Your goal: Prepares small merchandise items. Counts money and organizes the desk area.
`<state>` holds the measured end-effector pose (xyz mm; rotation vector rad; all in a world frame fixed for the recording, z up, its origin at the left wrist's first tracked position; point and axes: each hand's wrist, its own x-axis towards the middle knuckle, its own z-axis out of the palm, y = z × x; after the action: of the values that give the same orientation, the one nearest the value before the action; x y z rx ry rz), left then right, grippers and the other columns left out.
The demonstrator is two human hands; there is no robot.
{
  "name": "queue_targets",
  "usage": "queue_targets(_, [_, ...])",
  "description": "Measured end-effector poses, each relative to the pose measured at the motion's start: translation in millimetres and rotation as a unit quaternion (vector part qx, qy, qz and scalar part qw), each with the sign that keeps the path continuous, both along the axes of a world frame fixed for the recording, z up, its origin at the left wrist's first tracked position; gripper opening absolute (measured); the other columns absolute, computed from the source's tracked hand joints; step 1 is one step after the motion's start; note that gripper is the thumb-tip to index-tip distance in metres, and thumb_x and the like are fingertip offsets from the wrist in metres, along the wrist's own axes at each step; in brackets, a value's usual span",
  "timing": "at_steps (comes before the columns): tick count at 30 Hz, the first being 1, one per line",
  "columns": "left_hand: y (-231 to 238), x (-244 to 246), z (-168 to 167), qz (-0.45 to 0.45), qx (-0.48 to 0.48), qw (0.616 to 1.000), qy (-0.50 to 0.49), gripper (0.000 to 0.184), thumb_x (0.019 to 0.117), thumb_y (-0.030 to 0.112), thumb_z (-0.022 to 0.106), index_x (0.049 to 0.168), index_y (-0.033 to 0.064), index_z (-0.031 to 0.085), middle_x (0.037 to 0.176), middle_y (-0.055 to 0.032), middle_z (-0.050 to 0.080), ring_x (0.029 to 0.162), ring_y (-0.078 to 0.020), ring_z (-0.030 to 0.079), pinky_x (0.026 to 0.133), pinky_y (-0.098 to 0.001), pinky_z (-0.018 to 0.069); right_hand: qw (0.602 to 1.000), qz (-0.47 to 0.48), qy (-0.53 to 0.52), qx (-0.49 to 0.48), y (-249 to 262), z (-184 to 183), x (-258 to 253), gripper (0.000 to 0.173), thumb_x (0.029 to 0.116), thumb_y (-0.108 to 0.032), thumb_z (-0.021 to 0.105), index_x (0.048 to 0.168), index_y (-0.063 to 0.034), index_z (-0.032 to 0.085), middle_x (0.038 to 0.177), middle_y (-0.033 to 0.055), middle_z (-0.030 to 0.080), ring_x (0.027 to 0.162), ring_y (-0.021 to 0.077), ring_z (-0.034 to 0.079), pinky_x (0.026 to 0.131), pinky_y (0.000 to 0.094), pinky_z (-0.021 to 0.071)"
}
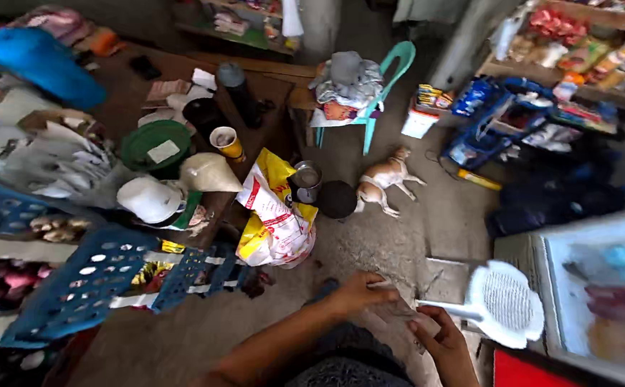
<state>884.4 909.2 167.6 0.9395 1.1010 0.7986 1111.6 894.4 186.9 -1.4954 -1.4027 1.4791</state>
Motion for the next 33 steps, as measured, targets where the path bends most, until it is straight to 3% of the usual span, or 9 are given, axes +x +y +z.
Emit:
queue_targets(3, [32,-18,-20,0.114,0.075,0.991,0.016,0.019,0.0920,0.016,0.074,0.101,-0.0006,0.072,0.090,-0.0010,0.070,0.080,-0.0034,0.064,0.077,-0.0244,0.0556,0.997,0.061,0.042,0.018,66,-19,4,0.023,0.0850,0.002,0.071,0.105,-0.0042,0.063,0.085,-0.0052,0.074,0.073,0.0013,0.070,0.069,0.0212,0.0603])
queue_targets(8, [113,-37,-32,0.191,0.097,0.976,-0.030,0.015,0.0907,0.012,0.074,0.101,0.0014,0.073,0.097,0.0015,0.071,0.086,-0.0013,0.066,0.081,-0.0225,0.0569,0.993,0.091,0.081,-0.001,177,-25,-16,0.014,0.0875,-0.001,0.071,0.097,-0.0092,0.066,0.087,-0.0053,0.073,0.068,0.0005,0.066,0.064,0.0190,0.0572])
queue_targets(12, [185,-50,-23,0.209,0.096,0.969,-0.089,0.013,0.0917,0.005,0.070,0.104,0.0040,0.074,0.102,0.0044,0.073,0.093,-0.0011,0.067,0.087,-0.0233,0.0562,0.989,0.083,0.119,-0.028,259,-15,-26,0.015,0.0875,0.001,0.071,0.096,-0.0115,0.067,0.087,-0.0031,0.074,0.070,0.0029,0.068,0.067,0.0207,0.0592])
queue_targets(15, [236,-51,-23,0.255,0.104,0.959,-0.070,0.009,0.0898,0.003,0.071,0.098,0.0049,0.075,0.095,0.0067,0.069,0.083,0.0026,0.062,0.076,-0.0178,0.0539,0.988,0.085,0.127,-0.033,317,-10,-26,0.017,0.0874,0.000,0.072,0.096,-0.0136,0.067,0.087,-0.0035,0.074,0.073,0.0031,0.069,0.069,0.0216,0.0600])
queue_targets(19, [303,-52,-30,0.242,0.149,0.956,-0.071,0.009,0.0895,0.003,0.071,0.096,0.0048,0.077,0.096,0.0057,0.069,0.086,0.0013,0.063,0.075,-0.0171,0.0544,0.978,0.101,0.175,-0.046,398,-17,-20,0.015,0.0867,-0.006,0.076,0.092,-0.0197,0.073,0.095,-0.0055,0.072,0.082,0.0029,0.068,0.074,0.0214,0.0595])
queue_targets(22, [347,-48,-38,0.199,0.199,0.954,-0.103,0.009,0.0915,0.019,0.072,0.084,0.0144,0.074,0.106,0.0093,0.068,0.097,0.0020,0.063,0.080,-0.0169,0.0549,0.949,0.120,0.276,-0.089,464,-27,-10,0.015,0.0855,-0.009,0.076,0.085,-0.0237,0.078,0.096,-0.0073,0.073,0.088,0.0025,0.068,0.078,0.0217,0.0594])
queue_targets(25, [390,-36,-32,0.221,0.258,0.931,-0.133,0.019,0.0915,0.038,0.073,0.079,0.0238,0.072,0.113,0.0142,0.068,0.108,0.0028,0.061,0.089,-0.0175,0.0521,0.910,0.173,0.346,-0.148,534,-23,-10,0.009,0.0849,-0.011,0.078,0.088,-0.0191,0.080,0.098,-0.0038,0.073,0.091,0.0057,0.070,0.081,0.0244,0.0607])
queue_targets(30, [428,-40,-20,0.294,0.293,0.898,-0.148,0.014,0.0923,0.037,0.073,0.083,0.0266,0.073,0.114,0.0147,0.069,0.109,0.0016,0.062,0.090,-0.0186,0.0521,0.868,0.251,0.382,-0.195,624,-16,-37,0.006,0.0868,-0.013,0.077,0.090,-0.0173,0.080,0.102,-0.0018,0.074,0.092,0.0067,0.071,0.081,0.0240,0.0608])
queue_targets(33, [438,-68,-14,0.379,0.297,0.866,-0.136,0.010,0.0926,0.036,0.073,0.086,0.0296,0.076,0.113,0.0125,0.072,0.107,-0.0022,0.066,0.090,-0.0220,0.0549,0.878,0.227,0.377,-0.189,669,-21,-58,0.006,0.0866,-0.016,0.076,0.087,-0.0217,0.079,0.094,-0.0052,0.073,0.077,0.0023,0.066,0.069,0.0183,0.0559])
